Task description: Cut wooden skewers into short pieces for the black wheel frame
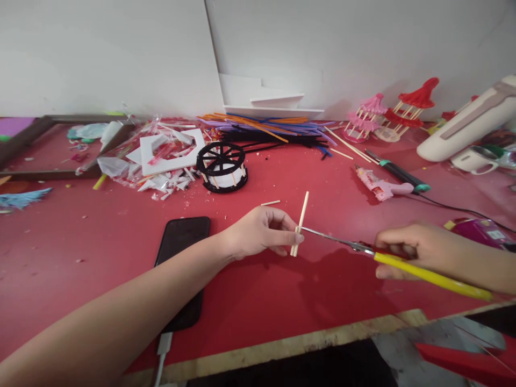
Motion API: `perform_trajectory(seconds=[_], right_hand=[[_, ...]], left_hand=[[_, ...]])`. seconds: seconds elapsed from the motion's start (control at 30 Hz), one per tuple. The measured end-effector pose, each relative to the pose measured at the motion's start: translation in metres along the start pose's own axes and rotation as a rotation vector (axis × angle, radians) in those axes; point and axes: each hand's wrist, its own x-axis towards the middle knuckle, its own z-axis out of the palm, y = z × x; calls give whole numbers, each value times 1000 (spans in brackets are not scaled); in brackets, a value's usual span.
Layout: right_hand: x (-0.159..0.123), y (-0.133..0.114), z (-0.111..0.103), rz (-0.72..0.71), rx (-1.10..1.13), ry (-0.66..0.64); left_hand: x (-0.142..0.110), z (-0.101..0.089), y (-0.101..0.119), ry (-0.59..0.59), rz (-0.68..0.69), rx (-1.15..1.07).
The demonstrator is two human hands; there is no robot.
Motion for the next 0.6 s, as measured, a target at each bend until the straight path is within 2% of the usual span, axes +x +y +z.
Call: perform_trajectory(seconds=[0.23,0.37,0.43,0.5,0.53,0.6], right_hand=[[-1,2,4,-58,-63,53],[4,-1,-5,-45,52,34],[9,-2,-13,-43,123,86],[15,-3,-22,-49,201,221],[18,-3,-25,-47,255,298],[25,-7,-29,-55,399,419]], left_hand=[[0,0,0,2,2,5],[0,3,1,57,35,-17],[0,4,2,145,122,-65],[0,2,3,296,263,-39],[0,-1,4,396,347,46],[-1,-8,5,616,520,385]])
